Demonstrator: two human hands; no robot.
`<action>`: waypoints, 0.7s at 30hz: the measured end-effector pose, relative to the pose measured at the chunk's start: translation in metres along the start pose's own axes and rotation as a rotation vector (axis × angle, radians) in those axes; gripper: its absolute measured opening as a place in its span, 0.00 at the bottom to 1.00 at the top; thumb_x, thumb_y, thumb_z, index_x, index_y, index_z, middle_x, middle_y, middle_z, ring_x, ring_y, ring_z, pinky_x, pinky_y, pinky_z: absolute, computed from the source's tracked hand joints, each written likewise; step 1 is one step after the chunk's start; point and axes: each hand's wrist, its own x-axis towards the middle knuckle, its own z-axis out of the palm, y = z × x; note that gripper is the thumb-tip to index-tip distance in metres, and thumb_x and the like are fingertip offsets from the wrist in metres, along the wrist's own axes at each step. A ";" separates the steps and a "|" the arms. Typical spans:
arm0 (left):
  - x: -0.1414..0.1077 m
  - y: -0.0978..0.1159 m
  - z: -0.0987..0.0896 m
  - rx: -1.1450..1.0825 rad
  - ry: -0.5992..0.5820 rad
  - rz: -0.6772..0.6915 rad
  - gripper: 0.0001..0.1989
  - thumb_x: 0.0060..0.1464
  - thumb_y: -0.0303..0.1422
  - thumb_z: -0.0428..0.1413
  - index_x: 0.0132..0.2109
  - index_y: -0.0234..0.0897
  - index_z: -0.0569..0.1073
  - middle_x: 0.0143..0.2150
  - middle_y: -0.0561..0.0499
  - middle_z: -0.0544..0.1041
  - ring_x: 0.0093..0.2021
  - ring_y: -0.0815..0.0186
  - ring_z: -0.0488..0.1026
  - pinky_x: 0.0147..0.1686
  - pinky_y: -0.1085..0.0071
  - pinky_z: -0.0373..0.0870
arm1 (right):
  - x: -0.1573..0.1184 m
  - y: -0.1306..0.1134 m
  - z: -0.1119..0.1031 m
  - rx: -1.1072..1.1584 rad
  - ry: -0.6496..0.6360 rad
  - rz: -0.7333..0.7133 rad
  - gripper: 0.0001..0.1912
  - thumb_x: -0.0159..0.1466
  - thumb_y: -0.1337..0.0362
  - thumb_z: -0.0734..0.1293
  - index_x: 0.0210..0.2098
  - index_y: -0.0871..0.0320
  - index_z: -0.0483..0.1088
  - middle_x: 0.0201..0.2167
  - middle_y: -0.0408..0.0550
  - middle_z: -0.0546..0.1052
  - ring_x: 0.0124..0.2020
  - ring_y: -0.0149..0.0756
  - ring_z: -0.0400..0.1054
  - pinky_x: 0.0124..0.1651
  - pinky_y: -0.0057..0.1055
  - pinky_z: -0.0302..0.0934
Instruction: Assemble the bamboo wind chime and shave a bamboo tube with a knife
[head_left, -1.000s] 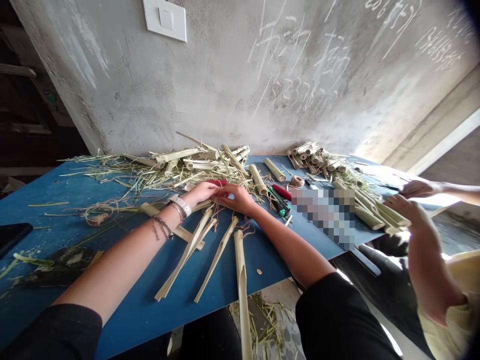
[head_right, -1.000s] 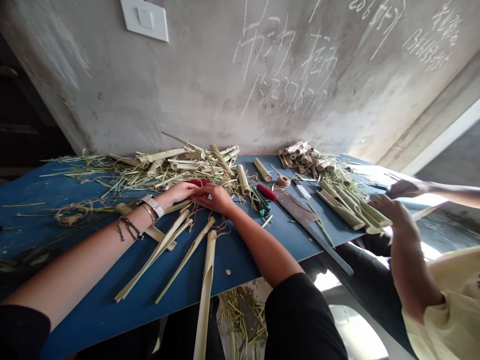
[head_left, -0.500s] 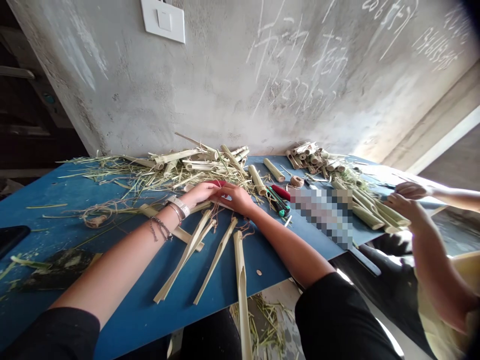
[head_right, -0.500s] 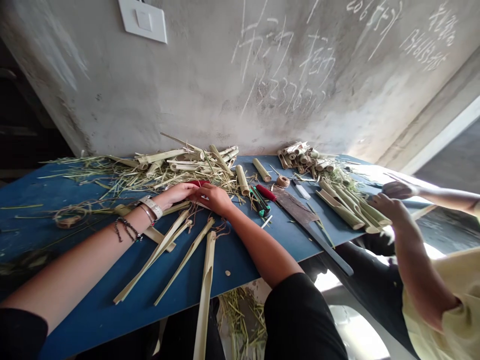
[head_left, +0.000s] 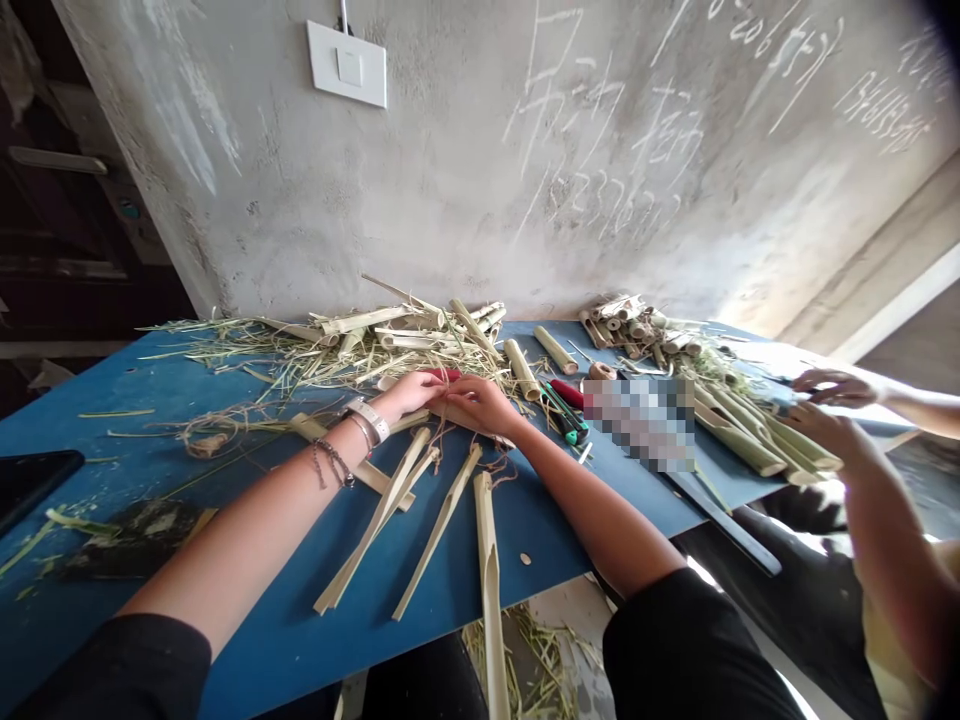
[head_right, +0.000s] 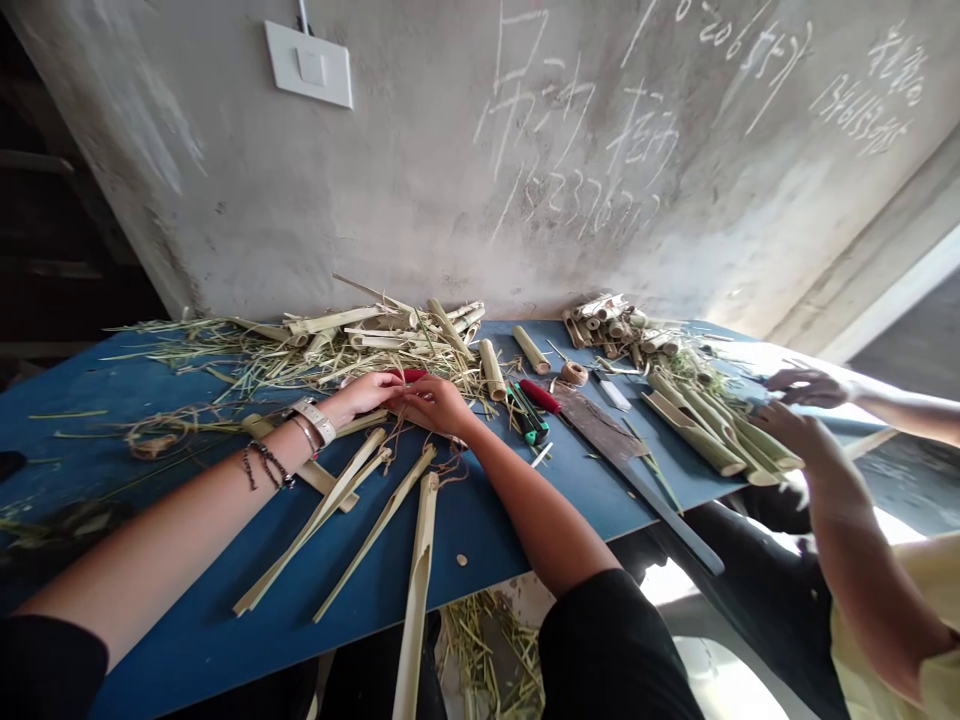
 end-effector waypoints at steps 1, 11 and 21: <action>0.001 -0.002 0.000 0.010 -0.006 -0.009 0.07 0.55 0.31 0.53 0.35 0.30 0.70 0.26 0.51 0.70 0.24 0.72 0.65 0.25 0.75 0.62 | 0.000 0.000 -0.001 0.044 -0.006 0.054 0.10 0.61 0.61 0.64 0.34 0.59 0.75 0.33 0.47 0.76 0.37 0.34 0.67 0.43 0.30 0.60; 0.001 0.000 0.002 0.254 0.183 -0.005 0.05 0.53 0.28 0.55 0.30 0.30 0.68 0.28 0.52 0.68 0.29 0.70 0.63 0.33 0.72 0.61 | -0.005 -0.005 -0.002 0.414 -0.066 0.453 0.15 0.54 0.54 0.66 0.29 0.61 0.71 0.20 0.38 0.64 0.22 0.25 0.52 0.26 0.25 0.47; -0.007 0.014 0.002 0.160 0.058 0.215 0.10 0.53 0.36 0.53 0.35 0.31 0.72 0.29 0.50 0.73 0.26 0.68 0.67 0.26 0.74 0.63 | -0.001 0.000 -0.002 0.565 0.083 0.575 0.13 0.54 0.56 0.65 0.24 0.60 0.69 0.24 0.42 0.69 0.19 0.24 0.56 0.23 0.24 0.49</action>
